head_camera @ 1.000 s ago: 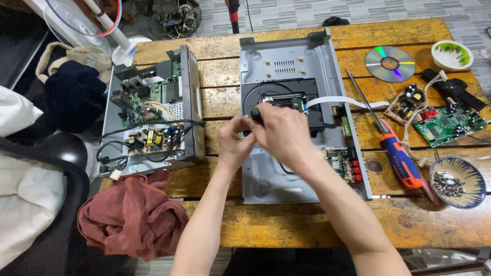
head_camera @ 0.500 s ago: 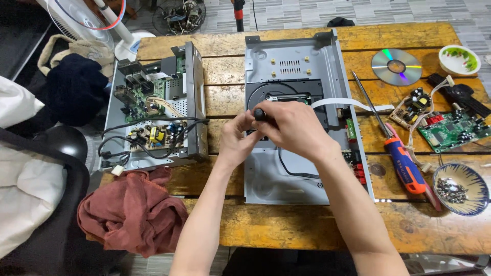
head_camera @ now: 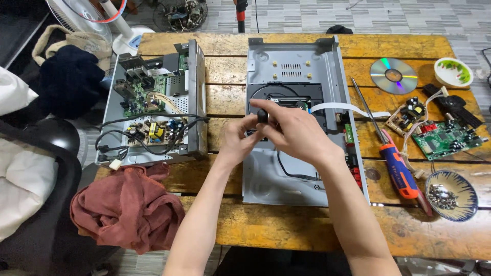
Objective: Disassembling and repairing a DVD player using a screwdriver and manual manipulation of internal components
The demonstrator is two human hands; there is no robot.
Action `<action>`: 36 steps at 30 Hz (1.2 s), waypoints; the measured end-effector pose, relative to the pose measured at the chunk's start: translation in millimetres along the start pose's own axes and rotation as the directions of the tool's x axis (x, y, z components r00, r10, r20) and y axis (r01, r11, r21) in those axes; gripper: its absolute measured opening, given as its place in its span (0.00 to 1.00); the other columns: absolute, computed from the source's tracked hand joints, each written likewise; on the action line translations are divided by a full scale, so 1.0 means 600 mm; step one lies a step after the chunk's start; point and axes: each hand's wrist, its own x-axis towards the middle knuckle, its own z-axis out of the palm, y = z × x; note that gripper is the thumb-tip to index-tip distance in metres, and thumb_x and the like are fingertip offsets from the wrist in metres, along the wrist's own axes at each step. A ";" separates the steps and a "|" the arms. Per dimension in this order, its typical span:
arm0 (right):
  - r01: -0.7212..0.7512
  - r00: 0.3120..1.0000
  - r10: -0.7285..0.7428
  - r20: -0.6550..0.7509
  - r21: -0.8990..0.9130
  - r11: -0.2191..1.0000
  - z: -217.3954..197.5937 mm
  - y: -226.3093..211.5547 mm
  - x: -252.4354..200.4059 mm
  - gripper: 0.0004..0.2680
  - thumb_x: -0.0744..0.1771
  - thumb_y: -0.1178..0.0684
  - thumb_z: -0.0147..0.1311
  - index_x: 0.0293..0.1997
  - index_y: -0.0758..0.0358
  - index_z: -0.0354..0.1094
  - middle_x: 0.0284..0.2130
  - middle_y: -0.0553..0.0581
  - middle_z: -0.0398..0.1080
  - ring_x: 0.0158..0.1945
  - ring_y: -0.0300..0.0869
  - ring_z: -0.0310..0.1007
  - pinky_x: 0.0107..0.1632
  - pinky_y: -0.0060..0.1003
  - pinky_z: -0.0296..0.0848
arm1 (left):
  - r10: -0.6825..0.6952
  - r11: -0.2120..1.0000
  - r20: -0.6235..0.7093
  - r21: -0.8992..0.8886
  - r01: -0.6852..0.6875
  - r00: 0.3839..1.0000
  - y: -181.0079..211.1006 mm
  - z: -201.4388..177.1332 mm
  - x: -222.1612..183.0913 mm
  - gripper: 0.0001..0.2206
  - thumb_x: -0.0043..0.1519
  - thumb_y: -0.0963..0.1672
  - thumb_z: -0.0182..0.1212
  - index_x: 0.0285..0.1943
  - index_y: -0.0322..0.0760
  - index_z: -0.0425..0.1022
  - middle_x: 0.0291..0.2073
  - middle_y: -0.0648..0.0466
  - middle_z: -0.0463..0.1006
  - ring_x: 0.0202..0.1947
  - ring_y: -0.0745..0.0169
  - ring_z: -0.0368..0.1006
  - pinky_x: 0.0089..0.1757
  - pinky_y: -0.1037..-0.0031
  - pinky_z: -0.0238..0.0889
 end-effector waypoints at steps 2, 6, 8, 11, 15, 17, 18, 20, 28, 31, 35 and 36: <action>0.042 0.999 -0.042 -0.005 0.062 0.997 0.004 0.011 0.008 0.14 0.66 0.55 0.53 0.58 0.54 0.66 0.23 0.59 0.73 0.32 0.59 0.75 0.36 0.54 0.72 | 0.017 1.000 0.041 -0.009 -0.017 0.999 0.001 0.000 0.001 0.03 0.63 0.44 0.65 0.42 0.44 0.82 0.30 0.54 0.85 0.45 0.63 0.78 0.65 0.51 0.49; 0.096 0.994 -0.095 -0.061 0.000 0.995 0.036 0.043 0.012 0.09 0.67 0.54 0.53 0.52 0.53 0.68 0.21 0.56 0.73 0.29 0.56 0.76 0.33 0.49 0.72 | 0.066 0.997 0.025 0.030 -0.066 0.998 -0.025 -0.001 -0.002 0.01 0.61 0.41 0.66 0.38 0.43 0.82 0.29 0.55 0.84 0.44 0.65 0.78 0.65 0.52 0.51; 0.017 0.981 -0.063 -0.183 -0.246 0.969 0.064 0.049 0.007 0.09 0.67 0.46 0.54 0.50 0.50 0.64 0.24 0.57 0.73 0.30 0.58 0.77 0.35 0.53 0.74 | 0.111 0.988 -0.052 0.111 -0.105 0.992 -0.058 0.004 -0.008 0.03 0.60 0.41 0.68 0.39 0.45 0.82 0.31 0.57 0.85 0.43 0.62 0.80 0.63 0.55 0.55; -0.127 0.963 0.038 -0.266 -0.328 0.936 0.105 0.041 0.003 0.09 0.68 0.40 0.48 0.49 0.46 0.61 0.21 0.55 0.72 0.26 0.59 0.77 0.33 0.56 0.73 | 0.215 0.953 -0.119 0.244 -0.181 0.969 -0.033 0.018 -0.019 0.03 0.58 0.40 0.65 0.38 0.40 0.79 0.31 0.50 0.84 0.42 0.48 0.80 0.62 0.55 0.56; -0.133 0.955 0.019 -0.295 -0.369 0.920 0.098 0.028 0.000 0.07 0.68 0.43 0.48 0.47 0.46 0.61 0.21 0.57 0.73 0.26 0.58 0.78 0.32 0.53 0.74 | 0.309 0.915 -0.158 0.319 -0.248 0.938 -0.115 0.010 -0.021 0.03 0.57 0.40 0.65 0.38 0.37 0.77 0.30 0.47 0.82 0.38 0.46 0.80 0.59 0.56 0.59; -0.121 0.972 0.045 -0.231 -0.325 0.938 0.087 0.027 -0.003 0.09 0.68 0.41 0.46 0.49 0.46 0.60 0.22 0.55 0.73 0.27 0.58 0.78 0.32 0.53 0.74 | 0.371 0.866 -0.127 0.406 -0.293 0.920 -0.160 0.002 -0.021 0.07 0.53 0.38 0.65 0.38 0.40 0.78 0.28 0.47 0.80 0.35 0.43 0.79 0.49 0.55 0.68; -0.135 0.970 0.056 -0.236 -0.332 0.933 0.071 0.024 -0.007 0.09 0.68 0.41 0.46 0.49 0.46 0.60 0.22 0.55 0.73 0.27 0.58 0.78 0.32 0.53 0.74 | 0.369 0.870 -0.121 0.392 -0.297 0.922 -0.126 0.002 -0.013 0.07 0.53 0.38 0.65 0.38 0.40 0.78 0.28 0.47 0.80 0.35 0.43 0.79 0.49 0.55 0.68; -0.090 0.985 0.050 -0.165 -0.242 0.966 0.041 0.015 -0.013 0.07 0.67 0.47 0.49 0.47 0.51 0.60 0.22 0.60 0.73 0.29 0.62 0.77 0.34 0.57 0.73 | 0.289 0.877 0.011 0.399 -0.269 0.957 -0.059 -0.003 0.003 0.42 0.44 0.41 0.75 0.73 0.44 0.64 0.56 0.47 0.78 0.60 0.47 0.71 0.61 0.57 0.60; -0.167 0.888 0.143 -0.438 -0.017 0.986 -0.075 -0.003 -0.069 0.07 0.65 0.47 0.56 0.45 0.44 0.68 0.22 0.58 0.74 0.32 0.59 0.78 0.37 0.49 0.73 | -0.008 0.744 0.088 0.666 -0.053 0.996 -0.039 0.014 -0.012 0.54 0.43 0.47 0.80 0.79 0.38 0.47 0.68 0.24 0.56 0.66 0.13 0.49 0.60 0.28 0.39; -0.071 0.787 0.110 -0.607 0.088 0.994 -0.114 0.021 -0.119 0.05 0.65 0.55 0.57 0.43 0.49 0.72 0.26 0.56 0.74 0.32 0.48 0.78 0.36 0.36 0.75 | -0.064 0.690 0.052 0.724 0.007 0.997 -0.058 0.010 -0.012 0.49 0.48 0.49 0.76 0.79 0.45 0.50 0.66 0.29 0.63 0.67 0.21 0.53 0.59 0.25 0.34; -0.203 0.700 0.162 -0.696 0.024 0.979 -0.119 0.080 -0.215 0.05 0.66 0.59 0.60 0.44 0.56 0.76 0.35 0.59 0.77 0.35 0.48 0.79 0.37 0.38 0.76 | -0.045 0.665 0.025 0.746 0.012 0.999 -0.088 0.002 -0.014 0.40 0.51 0.45 0.74 0.76 0.56 0.60 0.57 0.37 0.74 0.66 0.28 0.60 0.60 0.27 0.31; -0.206 0.700 0.159 -0.696 0.017 0.978 -0.108 0.101 -0.245 0.05 0.66 0.59 0.60 0.44 0.56 0.76 0.35 0.59 0.77 0.35 0.48 0.79 0.37 0.38 0.76 | -0.043 0.671 0.025 0.741 0.011 0.999 -0.092 0.000 -0.014 0.40 0.51 0.45 0.74 0.76 0.56 0.60 0.57 0.37 0.74 0.66 0.28 0.60 0.60 0.27 0.31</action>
